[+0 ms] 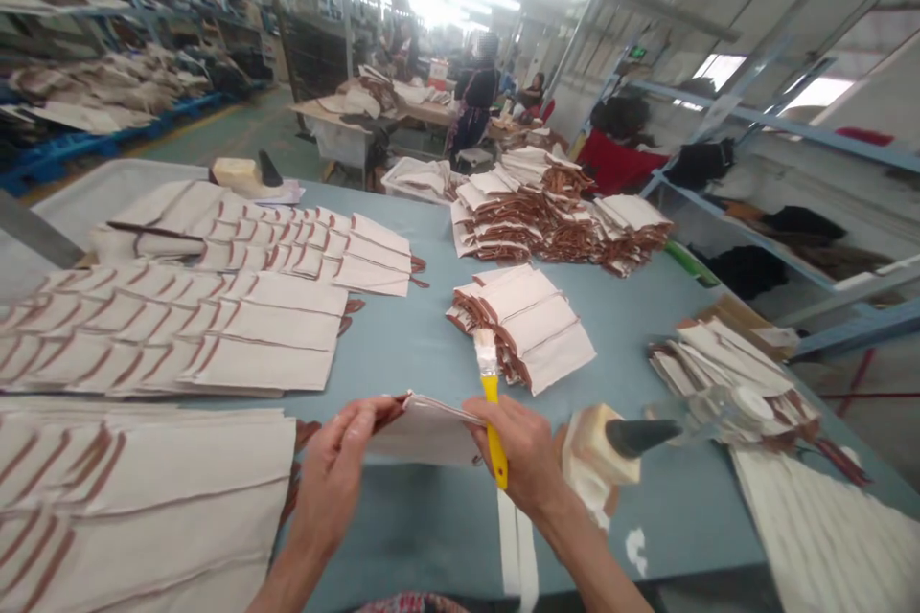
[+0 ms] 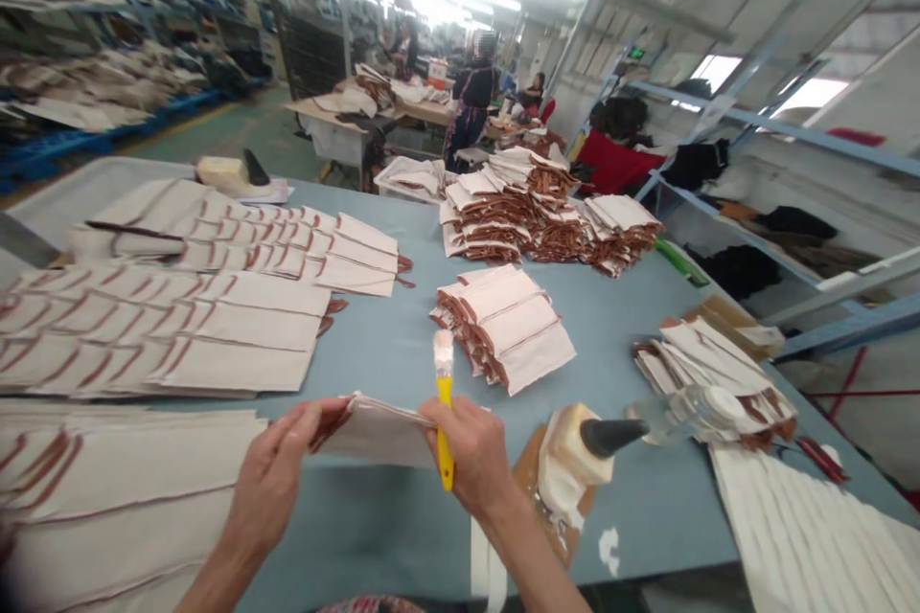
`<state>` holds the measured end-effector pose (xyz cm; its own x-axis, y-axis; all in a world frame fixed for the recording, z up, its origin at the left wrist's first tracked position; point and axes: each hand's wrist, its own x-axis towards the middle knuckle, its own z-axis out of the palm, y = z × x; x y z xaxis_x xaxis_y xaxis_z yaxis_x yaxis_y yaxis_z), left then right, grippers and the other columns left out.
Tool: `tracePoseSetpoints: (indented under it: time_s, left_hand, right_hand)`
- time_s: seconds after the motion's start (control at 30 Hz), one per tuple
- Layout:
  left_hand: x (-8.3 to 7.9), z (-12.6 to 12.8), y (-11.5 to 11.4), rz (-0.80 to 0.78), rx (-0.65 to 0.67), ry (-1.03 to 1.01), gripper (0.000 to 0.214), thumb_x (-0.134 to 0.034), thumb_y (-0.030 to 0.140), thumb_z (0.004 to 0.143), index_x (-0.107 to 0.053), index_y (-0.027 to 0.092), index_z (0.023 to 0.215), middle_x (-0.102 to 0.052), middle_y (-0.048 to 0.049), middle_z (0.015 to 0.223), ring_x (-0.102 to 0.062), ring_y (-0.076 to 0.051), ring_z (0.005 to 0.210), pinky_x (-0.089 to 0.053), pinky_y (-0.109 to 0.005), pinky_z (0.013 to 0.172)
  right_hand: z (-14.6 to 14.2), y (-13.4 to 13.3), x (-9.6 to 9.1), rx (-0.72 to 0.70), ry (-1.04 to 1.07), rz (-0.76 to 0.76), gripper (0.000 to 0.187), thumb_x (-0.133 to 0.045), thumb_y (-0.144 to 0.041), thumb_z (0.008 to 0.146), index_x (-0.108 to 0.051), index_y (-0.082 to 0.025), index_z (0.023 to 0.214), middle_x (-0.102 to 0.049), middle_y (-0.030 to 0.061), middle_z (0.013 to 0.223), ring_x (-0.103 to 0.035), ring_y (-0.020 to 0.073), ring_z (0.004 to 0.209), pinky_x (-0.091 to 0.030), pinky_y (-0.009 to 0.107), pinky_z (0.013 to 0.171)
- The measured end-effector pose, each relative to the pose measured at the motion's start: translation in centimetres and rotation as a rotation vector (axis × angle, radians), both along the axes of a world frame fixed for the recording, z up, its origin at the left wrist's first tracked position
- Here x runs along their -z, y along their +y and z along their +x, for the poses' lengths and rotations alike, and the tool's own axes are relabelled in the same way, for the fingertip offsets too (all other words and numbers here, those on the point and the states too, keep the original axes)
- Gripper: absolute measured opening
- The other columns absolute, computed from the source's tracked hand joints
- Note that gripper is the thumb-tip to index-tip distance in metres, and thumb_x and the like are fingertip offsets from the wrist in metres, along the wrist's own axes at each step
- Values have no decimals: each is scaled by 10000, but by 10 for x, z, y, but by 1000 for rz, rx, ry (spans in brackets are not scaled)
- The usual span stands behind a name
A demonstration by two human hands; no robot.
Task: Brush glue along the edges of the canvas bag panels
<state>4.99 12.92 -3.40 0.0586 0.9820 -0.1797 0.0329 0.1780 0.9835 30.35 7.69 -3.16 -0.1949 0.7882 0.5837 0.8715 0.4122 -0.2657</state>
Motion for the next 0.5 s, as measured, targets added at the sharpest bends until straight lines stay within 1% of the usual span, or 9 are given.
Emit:
tracePoseSetpoints:
  time_s: [0.07, 0.1, 0.13, 0.2, 0.23, 0.3, 0.37, 0.43, 0.5]
  left_hand:
    - [23, -14, -10, -147, -304, -49, 530, -778, 735, 772, -802, 226, 914, -837, -91, 959, -757, -319, 987, -622, -386, 947]
    - [34, -21, -15, -221, -368, -56, 572, -777, 778, 759, -770, 221, 894, -818, -90, 899, -751, -304, 915, -633, -382, 880]
    - [44, -26, -21, -304, -380, -74, 608, -780, 801, 748, -749, 209, 883, -803, -101, 853, -739, -296, 828, -637, -384, 783]
    - [58, -29, -30, -512, -298, -162, 653, -796, 799, 767, -753, 176, 958, -826, -155, 914, -764, -315, 787, -642, -401, 665]
    - [63, -27, -32, -610, -236, -244, 657, -781, 783, 815, -761, 165, 1033, -842, -187, 1012, -793, -338, 840, -657, -419, 657]
    - [69, -17, -31, -754, -129, -432, 618, -674, 750, 953, -758, 173, 1160, -836, -209, 1209, -824, -367, 1009, -696, -465, 728]
    - [77, -5, -22, -815, -75, -547, 608, -525, 734, 1054, -762, 182, 1142, -835, -195, 1207, -826, -358, 1038, -706, -480, 777]
    - [90, 4, -10, -835, -69, -549, 566, -539, 703, 1071, -770, 191, 1139, -846, -159, 1129, -834, -340, 975, -700, -452, 762]
    - [108, 7, 0, -859, -77, -506, 428, -580, 582, 1101, -765, 202, 1174, -848, -116, 1082, -832, -301, 913, -683, -404, 724]
  right_hand:
    - [6, 4, -2, -4, 12, 73, 135, -590, -167, 1108, -709, -222, 1137, -839, 68, 923, -797, 208, 756, -580, 289, 675]
    - [9, 5, -3, -13, 25, 103, 144, -603, -144, 1097, -703, -224, 1163, -855, 80, 977, -816, 214, 801, -607, 297, 710]
    - [12, 5, -3, -26, 39, 127, 164, -613, -121, 1085, -697, -225, 1181, -864, 90, 1023, -834, 221, 856, -631, 306, 751]
    - [15, 3, 0, -61, 62, 155, 203, -621, -86, 1067, -687, -224, 1200, -871, 106, 1087, -854, 232, 962, -666, 329, 832]
    - [14, 0, 6, -79, 68, 157, 210, -618, -81, 1064, -685, -223, 1203, -871, 115, 1107, -856, 235, 994, -675, 340, 858]
    - [11, -8, 23, -117, 62, 123, 202, -606, -98, 1071, -683, -215, 1216, -870, 136, 1139, -855, 243, 1017, -685, 360, 872]
    - [4, -20, 50, -160, 48, 58, 196, -589, -121, 1080, -682, -202, 1232, -865, 161, 1167, -849, 252, 1009, -688, 371, 849]
    - [-3, -33, 81, -198, 50, -8, 201, -581, -119, 1075, -685, -198, 1228, -863, 169, 1175, -840, 256, 1001, -688, 372, 831]
    - [-10, -46, 110, -199, 33, -79, 215, -592, -103, 1052, -699, -214, 1201, -862, 158, 1205, -825, 254, 974, -689, 377, 824]
